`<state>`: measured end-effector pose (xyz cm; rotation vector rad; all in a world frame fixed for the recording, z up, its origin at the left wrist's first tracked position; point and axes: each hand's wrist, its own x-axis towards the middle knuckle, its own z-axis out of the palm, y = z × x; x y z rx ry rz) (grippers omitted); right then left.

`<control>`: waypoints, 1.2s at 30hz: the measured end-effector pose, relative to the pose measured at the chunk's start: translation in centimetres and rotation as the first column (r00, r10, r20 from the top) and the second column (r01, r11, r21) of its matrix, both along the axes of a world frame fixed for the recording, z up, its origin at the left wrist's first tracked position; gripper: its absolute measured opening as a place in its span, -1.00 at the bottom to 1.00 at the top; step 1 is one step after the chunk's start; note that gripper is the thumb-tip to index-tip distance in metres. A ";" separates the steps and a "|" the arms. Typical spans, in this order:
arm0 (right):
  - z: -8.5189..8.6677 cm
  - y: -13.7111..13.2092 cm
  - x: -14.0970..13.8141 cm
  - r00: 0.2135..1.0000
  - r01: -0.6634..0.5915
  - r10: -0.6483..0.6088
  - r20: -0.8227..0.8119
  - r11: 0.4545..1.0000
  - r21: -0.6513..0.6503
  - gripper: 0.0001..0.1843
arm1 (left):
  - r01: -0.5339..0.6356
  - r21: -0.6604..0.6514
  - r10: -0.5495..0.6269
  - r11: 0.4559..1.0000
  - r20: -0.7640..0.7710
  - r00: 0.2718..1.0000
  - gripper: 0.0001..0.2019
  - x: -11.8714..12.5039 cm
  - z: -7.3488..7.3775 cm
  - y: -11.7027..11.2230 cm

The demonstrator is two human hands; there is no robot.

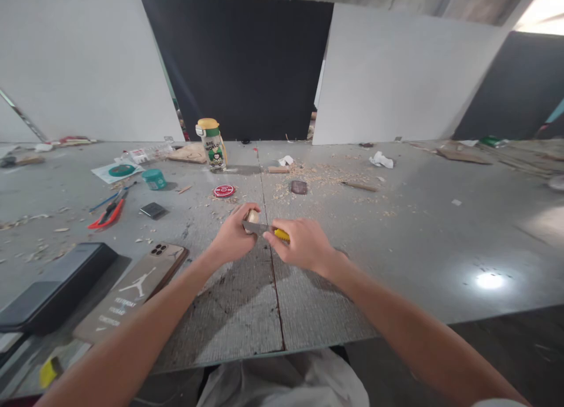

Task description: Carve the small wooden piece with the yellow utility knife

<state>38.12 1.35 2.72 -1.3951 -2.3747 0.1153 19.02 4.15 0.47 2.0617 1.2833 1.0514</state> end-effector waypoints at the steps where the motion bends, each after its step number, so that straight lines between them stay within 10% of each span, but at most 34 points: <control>1: -0.1 0.1 0.0 1.000 0.009 -0.009 0.012 1.000 0.008 -0.58 | -0.011 -0.013 0.011 1.000 -0.001 1.000 -0.56 0.0 -0.1 0.0; 23: -0.4 0.9 0.0 0.993 0.074 -0.079 0.091 0.996 0.052 -0.55 | -0.152 -0.077 0.149 0.985 -0.039 0.988 -0.65 0.8 -0.3 0.5; 36: 0.8 3.9 4.3 0.971 0.209 -0.202 -0.129 0.977 0.049 -0.54 | -0.162 -0.063 0.165 0.985 0.045 0.985 -0.74 -1.0 1.2 0.4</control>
